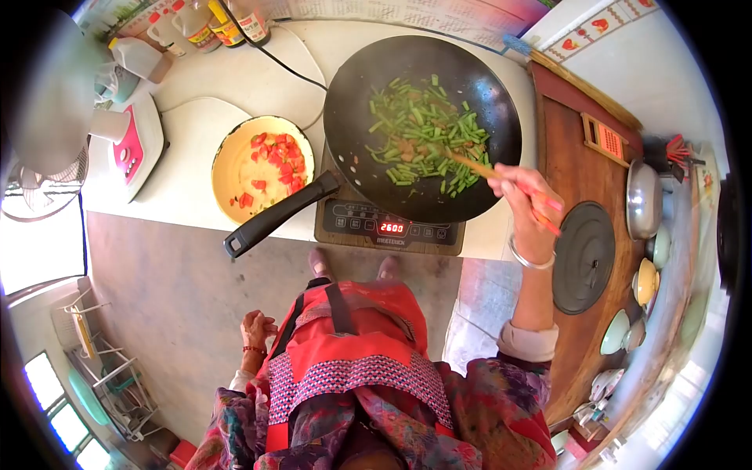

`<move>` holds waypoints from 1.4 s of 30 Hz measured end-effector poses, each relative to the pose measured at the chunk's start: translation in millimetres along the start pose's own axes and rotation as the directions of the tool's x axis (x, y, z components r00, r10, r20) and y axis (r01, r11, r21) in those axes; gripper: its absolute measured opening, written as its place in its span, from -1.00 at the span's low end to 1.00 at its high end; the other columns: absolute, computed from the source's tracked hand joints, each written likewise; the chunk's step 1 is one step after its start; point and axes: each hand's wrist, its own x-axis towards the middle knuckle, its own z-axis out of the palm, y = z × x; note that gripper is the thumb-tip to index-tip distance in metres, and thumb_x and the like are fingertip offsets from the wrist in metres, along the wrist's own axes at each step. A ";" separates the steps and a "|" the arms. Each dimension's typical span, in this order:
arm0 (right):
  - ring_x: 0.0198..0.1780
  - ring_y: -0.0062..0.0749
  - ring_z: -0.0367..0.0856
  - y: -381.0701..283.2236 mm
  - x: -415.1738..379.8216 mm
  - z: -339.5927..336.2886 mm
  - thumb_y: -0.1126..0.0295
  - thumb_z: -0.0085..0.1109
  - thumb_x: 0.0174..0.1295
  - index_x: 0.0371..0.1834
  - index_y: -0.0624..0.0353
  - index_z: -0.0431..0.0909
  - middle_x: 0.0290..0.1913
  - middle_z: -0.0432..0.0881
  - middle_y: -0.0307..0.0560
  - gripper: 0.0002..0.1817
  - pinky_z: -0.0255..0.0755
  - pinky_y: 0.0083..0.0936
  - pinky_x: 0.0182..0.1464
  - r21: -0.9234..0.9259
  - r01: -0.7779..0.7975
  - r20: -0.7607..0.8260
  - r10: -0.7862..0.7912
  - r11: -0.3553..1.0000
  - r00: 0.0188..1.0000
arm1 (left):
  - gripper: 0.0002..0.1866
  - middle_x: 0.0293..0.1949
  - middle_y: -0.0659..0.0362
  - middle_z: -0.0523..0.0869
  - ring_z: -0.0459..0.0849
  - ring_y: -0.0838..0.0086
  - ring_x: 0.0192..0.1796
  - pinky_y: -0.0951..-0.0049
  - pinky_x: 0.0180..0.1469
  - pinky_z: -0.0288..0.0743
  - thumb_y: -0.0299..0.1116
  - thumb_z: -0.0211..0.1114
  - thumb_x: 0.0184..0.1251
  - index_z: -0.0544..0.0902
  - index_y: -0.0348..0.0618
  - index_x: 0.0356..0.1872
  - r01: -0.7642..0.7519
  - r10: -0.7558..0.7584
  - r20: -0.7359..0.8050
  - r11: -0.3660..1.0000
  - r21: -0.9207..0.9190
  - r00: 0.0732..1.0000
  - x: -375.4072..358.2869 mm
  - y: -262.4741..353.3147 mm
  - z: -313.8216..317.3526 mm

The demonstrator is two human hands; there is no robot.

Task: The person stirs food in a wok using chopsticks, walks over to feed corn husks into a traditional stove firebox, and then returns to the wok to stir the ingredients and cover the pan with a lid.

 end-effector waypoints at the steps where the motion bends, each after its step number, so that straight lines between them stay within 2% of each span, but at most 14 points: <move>1: -0.36 -0.50 0.58 -8.1 -6.1 -5.0 0.62 0.09 0.09 -0.34 0.37 0.52 -0.37 0.60 -0.01 -0.92 0.45 -0.66 -0.26 0.017 -0.046 0.053 0.045 0.999 0.998 | -0.63 -0.48 -0.04 0.60 0.57 0.35 -0.61 0.43 -0.61 0.48 -0.30 0.08 0.15 0.39 -0.39 -0.12 -0.006 0.006 0.001 1.000 -0.007 1.000 -0.6 -0.3 0.5; 3: -0.38 -0.52 0.57 -7.6 -12.8 -18.4 0.60 0.08 0.11 -0.33 0.39 0.51 -0.39 0.60 -0.02 -0.92 0.45 -0.67 -0.28 0.034 -0.029 0.121 0.025 0.999 0.992 | -0.63 -0.48 -0.04 0.60 0.57 0.35 -0.61 0.43 -0.61 0.48 -0.30 0.07 0.15 0.39 -0.40 -0.11 -0.007 0.007 0.003 1.000 -0.019 1.000 -0.5 -1.8 2.3; 7: -0.38 -0.52 0.58 14.6 -4.8 -17.8 0.53 0.07 0.15 -0.32 0.38 0.50 -0.37 0.59 -0.03 -0.89 0.45 -0.66 -0.31 -0.091 -0.197 0.099 0.206 0.976 0.974 | -0.62 -0.47 -0.06 0.60 0.57 0.35 -0.61 0.42 -0.60 0.49 -0.29 0.07 0.15 0.39 -0.42 -0.12 0.004 -0.005 0.020 0.999 0.046 1.000 -0.5 -2.7 4.8; 11: -0.39 -0.49 0.60 25.0 15.2 -6.0 0.50 0.05 0.16 -0.33 0.38 0.50 -0.37 0.59 -0.05 -0.87 0.47 -0.65 -0.36 -0.047 -0.031 -0.096 0.026 0.998 0.995 | -0.67 -0.48 -0.07 0.60 0.58 0.33 -0.62 0.43 -0.62 0.52 -0.37 0.03 0.17 0.36 -0.42 -0.12 -0.034 0.034 0.004 0.999 0.000 0.999 -2.7 6.4 6.6; 15: -0.42 -0.44 0.63 16.1 22.8 -19.4 0.46 0.03 0.17 -0.33 0.36 0.50 -0.39 0.58 -0.04 -0.85 0.51 -0.63 -0.43 -0.049 -0.074 -0.288 0.057 0.996 0.956 | -0.67 -0.48 -0.06 0.60 0.58 0.32 -0.62 0.43 -0.62 0.52 -0.37 0.03 0.17 0.36 -0.42 -0.12 -0.021 0.020 -0.023 0.999 -0.031 1.000 -3.2 3.8 5.4; 17: -0.43 -0.42 0.63 36.2 30.0 -12.6 0.45 0.04 0.16 -0.32 0.35 0.50 -0.43 0.57 -0.03 -0.85 0.53 -0.61 -0.46 0.102 -0.198 -0.385 0.222 0.975 0.896 | -0.68 -0.49 -0.06 0.60 0.58 0.32 -0.62 0.43 -0.62 0.52 -0.37 0.03 0.18 0.37 -0.41 -0.12 0.020 -0.020 0.014 1.000 -0.013 1.000 -0.3 -4.2 0.3; 24: -0.42 -0.40 0.63 32.8 59.6 41.2 0.41 0.06 0.16 -0.36 0.39 0.49 -0.43 0.58 0.00 -0.81 0.49 -0.59 -0.45 0.372 -0.073 -0.285 0.188 0.926 0.940 | -0.69 -0.49 -0.05 0.59 0.58 0.33 -0.63 0.41 -0.62 0.51 -0.37 0.03 0.18 0.37 -0.40 -0.13 0.019 -0.020 -0.017 0.998 -0.052 1.000 -0.8 -6.5 0.7; 28: -0.44 -0.47 0.61 30.4 95.4 34.6 0.40 0.07 0.13 -0.36 0.35 0.50 -0.45 0.59 -0.04 -0.81 0.46 -0.64 -0.43 0.086 -0.099 -0.326 0.122 0.991 0.938 | -0.69 -0.49 -0.06 0.59 0.57 0.32 -0.64 0.41 -0.64 0.51 -0.37 0.03 0.18 0.37 -0.40 -0.13 0.018 -0.017 0.010 0.999 -0.050 1.000 6.2 -12.8 -6.7; 31: -0.45 -0.47 0.61 65.3 120.0 48.7 0.39 0.09 0.12 -0.38 0.33 0.51 -0.46 0.58 -0.07 -0.82 0.47 -0.63 -0.44 0.221 -0.055 -0.336 0.129 0.974 0.933 | -0.68 -0.49 -0.06 0.59 0.58 0.31 -0.63 0.40 -0.64 0.51 -0.37 0.03 0.18 0.36 -0.41 -0.12 0.053 -0.053 -0.006 0.998 -0.031 0.999 2.3 -17.8 -9.1; 33: -0.46 -0.47 0.61 67.3 123.1 60.6 0.39 0.10 0.11 -0.37 0.32 0.51 -0.47 0.58 -0.09 -0.83 0.48 -0.64 -0.46 0.322 -0.070 -0.285 0.167 0.944 0.944 | -0.68 -0.49 -0.05 0.59 0.58 0.31 -0.63 0.40 -0.64 0.51 -0.37 0.03 0.18 0.36 -0.41 -0.11 0.048 -0.050 -0.049 0.998 -0.036 0.998 -3.2 -16.9 -7.1; 35: -0.46 -0.47 0.61 56.5 121.5 63.2 0.38 0.11 0.11 -0.38 0.32 0.51 -0.47 0.57 -0.10 -0.82 0.48 -0.66 -0.47 0.294 -0.198 0.035 0.196 0.935 0.980 | -0.67 -0.49 -0.05 0.59 0.58 0.31 -0.63 0.41 -0.64 0.51 -0.38 0.03 0.17 0.36 -0.41 -0.10 0.067 -0.072 -0.080 0.996 -0.061 0.994 -7.0 -15.3 -7.0; 36: -0.46 -0.50 0.61 48.0 122.0 62.1 0.36 0.12 0.11 -0.40 0.30 0.52 -0.48 0.58 -0.11 -0.81 0.48 -0.68 -0.47 0.236 -0.216 0.084 0.201 0.948 0.976 | -0.67 -0.49 -0.05 0.59 0.58 0.31 -0.63 0.41 -0.64 0.51 -0.38 0.03 0.17 0.36 -0.41 -0.10 0.069 -0.074 -0.083 0.996 -0.063 0.994 -6.6 -15.7 -7.2; 39: -0.48 -0.53 0.60 10.9 119.7 77.1 0.34 0.11 0.11 -0.41 0.27 0.53 -0.48 0.59 -0.12 -0.82 0.46 -0.70 -0.48 0.176 -0.079 0.025 0.076 0.981 0.997 | -0.67 -0.48 -0.06 0.59 0.58 0.31 -0.63 0.41 -0.64 0.51 -0.37 0.04 0.16 0.36 -0.41 -0.11 0.054 -0.057 -0.071 0.998 -0.043 0.996 -0.3 -31.4 -14.5; 42: -0.50 -0.56 0.58 24.5 121.3 104.2 0.32 0.10 0.11 -0.39 0.24 0.52 -0.51 0.60 -0.11 -0.81 0.42 -0.69 -0.49 0.070 -0.011 0.026 0.009 0.997 1.000 | -0.67 -0.47 -0.07 0.60 0.58 0.31 -0.62 0.42 -0.64 0.51 -0.37 0.05 0.16 0.37 -0.42 -0.12 -0.206 0.199 0.063 0.969 0.135 0.978 7.9 -35.7 -16.2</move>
